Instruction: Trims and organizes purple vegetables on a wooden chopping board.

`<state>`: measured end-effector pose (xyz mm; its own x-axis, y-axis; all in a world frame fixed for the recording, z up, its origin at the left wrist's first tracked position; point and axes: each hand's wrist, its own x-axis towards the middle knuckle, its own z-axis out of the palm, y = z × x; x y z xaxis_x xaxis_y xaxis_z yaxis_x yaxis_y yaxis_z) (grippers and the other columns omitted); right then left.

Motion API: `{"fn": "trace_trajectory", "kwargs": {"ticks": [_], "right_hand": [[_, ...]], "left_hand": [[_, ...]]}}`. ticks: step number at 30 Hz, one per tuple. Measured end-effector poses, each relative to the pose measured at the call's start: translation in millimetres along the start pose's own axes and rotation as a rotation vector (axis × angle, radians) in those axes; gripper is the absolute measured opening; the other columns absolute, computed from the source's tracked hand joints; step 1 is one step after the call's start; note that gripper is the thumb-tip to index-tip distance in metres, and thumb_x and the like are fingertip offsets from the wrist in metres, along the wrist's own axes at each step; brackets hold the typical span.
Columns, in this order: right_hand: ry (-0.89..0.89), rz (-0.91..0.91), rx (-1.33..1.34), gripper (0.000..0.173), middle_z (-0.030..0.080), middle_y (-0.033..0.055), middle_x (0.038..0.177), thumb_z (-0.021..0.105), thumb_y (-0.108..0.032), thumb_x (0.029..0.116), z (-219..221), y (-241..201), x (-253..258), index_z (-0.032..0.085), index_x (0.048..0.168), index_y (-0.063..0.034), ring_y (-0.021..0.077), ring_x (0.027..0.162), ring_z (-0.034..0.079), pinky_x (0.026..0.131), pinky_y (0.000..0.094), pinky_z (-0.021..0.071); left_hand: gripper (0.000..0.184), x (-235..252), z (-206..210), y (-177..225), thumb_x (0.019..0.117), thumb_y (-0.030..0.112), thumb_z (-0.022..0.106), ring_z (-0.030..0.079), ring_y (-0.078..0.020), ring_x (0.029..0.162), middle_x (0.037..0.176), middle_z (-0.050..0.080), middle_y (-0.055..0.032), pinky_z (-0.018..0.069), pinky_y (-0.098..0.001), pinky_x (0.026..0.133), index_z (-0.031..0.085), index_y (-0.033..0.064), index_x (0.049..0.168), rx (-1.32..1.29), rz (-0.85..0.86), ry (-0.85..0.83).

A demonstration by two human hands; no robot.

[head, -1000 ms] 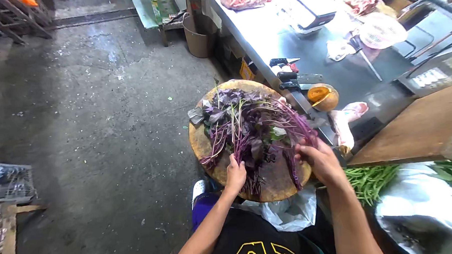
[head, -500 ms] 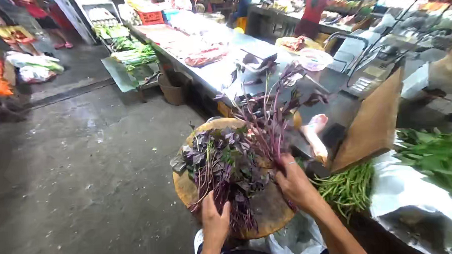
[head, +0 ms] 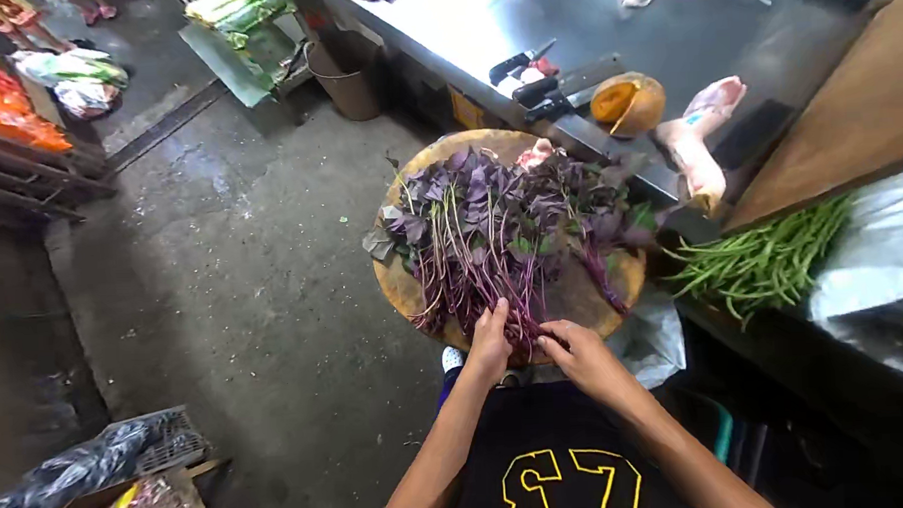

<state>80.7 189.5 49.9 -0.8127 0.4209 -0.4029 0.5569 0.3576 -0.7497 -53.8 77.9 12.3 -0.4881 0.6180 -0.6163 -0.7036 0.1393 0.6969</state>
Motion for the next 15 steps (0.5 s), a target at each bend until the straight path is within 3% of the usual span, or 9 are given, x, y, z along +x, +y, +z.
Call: {"fn": "trace_trajectory", "kwargs": {"ticks": [2,5,7,11,13,15], "right_hand": [[-0.092,0.057,0.123,0.032,0.072,0.0062,0.101,0.053,-0.029,0.1057,-7,7,1,0.067,0.126,-0.0083,0.0131,0.079,0.070,0.075,0.0338,0.0602],[-0.183,0.093,0.244,0.033,0.072,0.0067,0.102,0.059,-0.025,0.1030,-12,13,2,0.064,0.130,-0.0081,0.0125,0.074,0.069,0.071,0.0329,0.0606],[-0.195,0.104,0.322,0.030,0.071,0.0056,0.099,0.059,-0.021,0.1025,-16,14,3,0.065,0.128,-0.0074,0.0114,0.072,0.068,0.067,0.0303,0.0598],[-0.183,0.073,0.521,0.028,0.070,0.0021,0.093,0.053,-0.022,0.1061,-20,15,6,0.067,0.126,-0.0076,0.0109,0.071,0.067,0.064,0.0270,0.0588],[-0.245,0.046,0.487,0.033,0.070,0.0027,0.095,0.050,-0.027,0.1078,-17,15,9,0.065,0.133,-0.0102,0.0101,0.071,0.066,0.063,0.0275,0.0580],[-0.309,0.023,0.399,0.040,0.069,0.0033,0.101,0.047,-0.030,0.1089,-15,15,11,0.059,0.143,-0.0129,0.0079,0.067,0.062,0.061,0.0266,0.0540]], "left_hand": [[0.046,-2,0,2,0.1132,0.039,0.027,0.067,-0.0227,0.087,0.101,0.063,-0.0117,0.0589,-0.0425,0.077,0.047,0.0027,0.133,-0.011,-0.025,-0.054],[0.049,-7,-3,6,0.1138,0.037,0.021,0.068,-0.0261,0.091,0.114,0.063,-0.0167,0.0594,-0.0445,0.077,0.043,0.0001,0.139,-0.065,-0.063,-0.081],[0.043,-9,-9,5,0.1139,0.028,0.027,0.069,-0.0260,0.090,0.116,0.063,-0.0170,0.0604,-0.0426,0.076,0.040,-0.0004,0.143,-0.114,-0.063,-0.056],[0.039,-12,-11,2,0.1133,0.026,0.034,0.071,-0.0240,0.080,0.103,0.068,-0.0154,0.0614,-0.0380,0.072,0.044,-0.0007,0.140,-0.147,-0.050,-0.024],[0.034,-13,-7,-2,0.1100,0.022,0.045,0.069,-0.0205,0.080,0.102,0.067,-0.0124,0.0603,-0.0361,0.072,0.046,0.0010,0.137,-0.114,-0.044,-0.041],[0.043,-13,-1,-4,0.1049,0.014,0.057,0.070,-0.0183,0.089,0.109,0.068,-0.0127,0.0599,-0.0348,0.078,0.042,0.0015,0.143,-0.085,-0.030,-0.037]]}}
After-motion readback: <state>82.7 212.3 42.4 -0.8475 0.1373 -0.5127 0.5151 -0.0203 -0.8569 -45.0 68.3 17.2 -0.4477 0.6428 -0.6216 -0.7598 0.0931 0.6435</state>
